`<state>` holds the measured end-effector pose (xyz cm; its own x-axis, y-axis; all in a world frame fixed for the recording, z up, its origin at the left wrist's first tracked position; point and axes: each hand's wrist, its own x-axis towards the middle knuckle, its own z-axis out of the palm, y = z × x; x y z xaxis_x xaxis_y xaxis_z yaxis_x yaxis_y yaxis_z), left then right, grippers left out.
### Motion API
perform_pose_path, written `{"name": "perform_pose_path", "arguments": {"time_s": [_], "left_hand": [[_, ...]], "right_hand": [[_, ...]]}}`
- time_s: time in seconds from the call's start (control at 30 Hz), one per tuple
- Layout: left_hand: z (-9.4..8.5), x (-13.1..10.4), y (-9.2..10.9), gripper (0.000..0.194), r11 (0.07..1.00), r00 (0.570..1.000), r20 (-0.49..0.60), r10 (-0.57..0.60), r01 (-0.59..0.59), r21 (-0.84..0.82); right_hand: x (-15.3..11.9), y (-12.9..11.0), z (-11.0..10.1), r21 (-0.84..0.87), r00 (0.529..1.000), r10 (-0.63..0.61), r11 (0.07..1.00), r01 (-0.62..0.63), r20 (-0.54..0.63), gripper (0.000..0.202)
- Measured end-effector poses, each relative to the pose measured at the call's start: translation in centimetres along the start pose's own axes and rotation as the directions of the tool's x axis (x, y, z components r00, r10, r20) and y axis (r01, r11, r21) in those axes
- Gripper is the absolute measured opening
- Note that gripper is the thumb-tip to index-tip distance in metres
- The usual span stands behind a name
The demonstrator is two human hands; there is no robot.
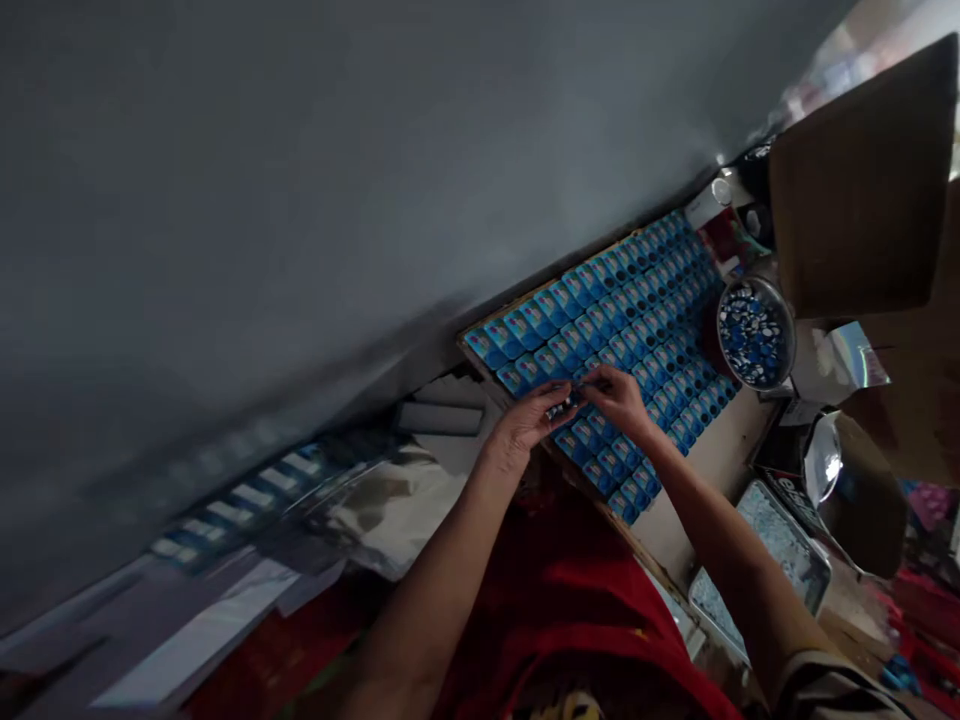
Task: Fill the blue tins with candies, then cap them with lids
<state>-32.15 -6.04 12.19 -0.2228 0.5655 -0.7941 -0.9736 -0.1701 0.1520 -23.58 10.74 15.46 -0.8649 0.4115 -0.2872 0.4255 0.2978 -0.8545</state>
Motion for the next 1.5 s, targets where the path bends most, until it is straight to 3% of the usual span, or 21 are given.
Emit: {"name": "perform_pose_path", "arguments": {"time_s": [0.1,0.2,0.3,0.4,0.53,0.73,0.87,0.93,1.07,1.27,1.4,1.5], "left_hand": [[2.5,0.4,-2.1,0.009,1.0,0.999,-0.041,0.0,0.0,-0.005],[4.1,0.5,-3.5,0.013,1.0,0.997,-0.081,-0.009,0.007,-0.03],[4.8,0.6,-4.3,0.019,1.0,0.991,-0.137,-0.002,0.001,-0.011],[4.9,1.3,-4.1,0.016,0.998,0.984,-0.171,0.053,-0.048,0.033],[5.9,3.5,-2.0,0.015,0.987,0.986,-0.102,0.134,-0.124,0.104],[9.9,7.7,3.2,0.025,0.98,0.988,0.003,0.153,-0.152,0.128],[11.5,9.7,6.4,0.021,0.982,0.99,-0.031,0.141,-0.135,0.132],[12.0,10.3,7.7,0.02,0.979,0.986,-0.067,0.153,-0.142,0.145],[13.5,11.4,9.0,0.024,0.979,0.983,-0.065,0.175,-0.166,0.118],[15.9,13.3,9.6,0.021,0.986,0.986,-0.061,0.156,-0.151,0.077],[15.9,14.7,10.0,0.022,0.987,0.989,-0.031,0.147,-0.144,0.076],[15.7,15.2,10.1,0.02,0.984,0.986,-0.009,0.165,-0.164,0.076]], "right_hand": [[-1.9,3.1,-3.8,0.197,0.969,0.166,0.972,-0.13,-0.184,0.031],[-2.7,5.9,-7.5,0.271,0.923,0.31,0.931,-0.246,-0.227,0.037],[-1.5,7.7,-10.1,0.267,0.925,0.331,0.923,-0.276,-0.185,0.035],[2.0,8.4,-11.2,0.21,0.942,0.267,0.952,-0.225,-0.203,0.029],[8.2,7.8,-12.0,0.13,0.948,0.193,0.978,-0.165,-0.253,0.024],[17.6,5.8,-14.3,-0.143,0.923,0.082,0.979,-0.145,-0.375,0.02],[23.4,3.9,-16.1,-0.332,0.908,0.014,0.928,-0.168,-0.419,0.025],[25.4,3.0,-16.6,-0.405,0.927,0.007,0.898,-0.17,-0.374,0.026],[27.3,2.1,-16.1,-0.551,0.967,0.022,0.818,-0.164,-0.255,0.027],[27.9,1.6,-14.5,-0.675,0.977,0.094,0.71,-0.201,-0.191,0.024],[29.7,2.2,-15.2,-0.742,0.961,0.18,0.611,-0.277,-0.211,0.018],[30.9,2.9,-15.8,-0.731,0.965,0.156,0.631,-0.261,-0.21,0.015]]}}
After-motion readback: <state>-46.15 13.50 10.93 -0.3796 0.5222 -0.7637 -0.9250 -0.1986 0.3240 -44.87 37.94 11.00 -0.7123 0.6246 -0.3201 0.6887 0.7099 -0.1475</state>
